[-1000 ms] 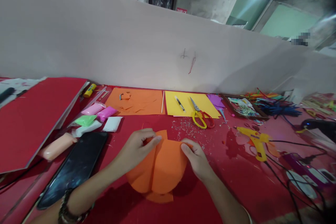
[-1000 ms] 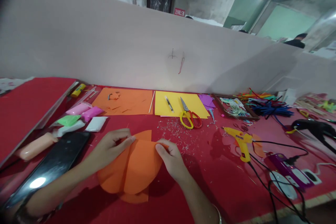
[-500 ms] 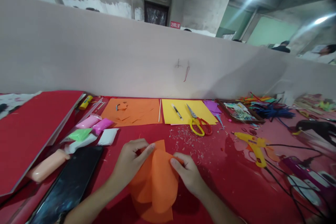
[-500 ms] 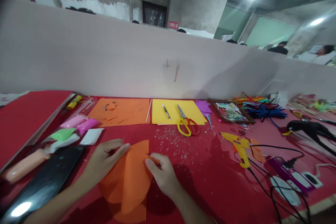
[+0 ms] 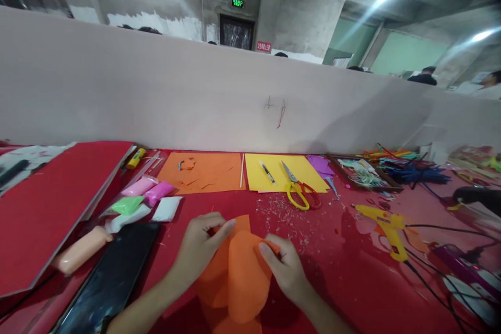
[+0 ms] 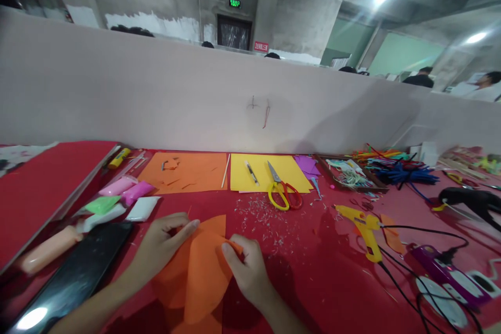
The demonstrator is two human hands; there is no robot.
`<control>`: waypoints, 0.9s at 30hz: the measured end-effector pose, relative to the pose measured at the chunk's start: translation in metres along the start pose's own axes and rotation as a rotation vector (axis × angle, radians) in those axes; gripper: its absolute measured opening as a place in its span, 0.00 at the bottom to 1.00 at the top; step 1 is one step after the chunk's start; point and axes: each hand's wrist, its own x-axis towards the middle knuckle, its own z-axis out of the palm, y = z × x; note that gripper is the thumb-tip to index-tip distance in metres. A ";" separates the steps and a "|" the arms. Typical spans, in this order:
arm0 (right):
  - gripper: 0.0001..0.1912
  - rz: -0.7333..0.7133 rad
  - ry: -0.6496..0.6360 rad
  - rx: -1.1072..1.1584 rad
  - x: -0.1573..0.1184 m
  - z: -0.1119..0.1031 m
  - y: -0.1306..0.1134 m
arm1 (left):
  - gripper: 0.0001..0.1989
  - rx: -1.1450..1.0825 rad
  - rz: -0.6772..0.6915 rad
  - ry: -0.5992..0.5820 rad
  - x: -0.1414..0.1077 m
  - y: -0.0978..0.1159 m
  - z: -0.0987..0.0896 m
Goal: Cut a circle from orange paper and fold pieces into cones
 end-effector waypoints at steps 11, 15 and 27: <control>0.20 0.045 0.018 0.054 0.001 -0.001 0.007 | 0.20 -0.024 -0.030 0.014 -0.001 -0.005 0.002; 0.20 0.051 0.019 0.085 0.002 -0.001 0.008 | 0.20 -0.018 -0.036 0.031 0.001 -0.005 0.002; 0.19 0.151 0.080 0.276 0.003 -0.007 0.006 | 0.20 0.124 0.015 -0.204 0.004 -0.010 -0.002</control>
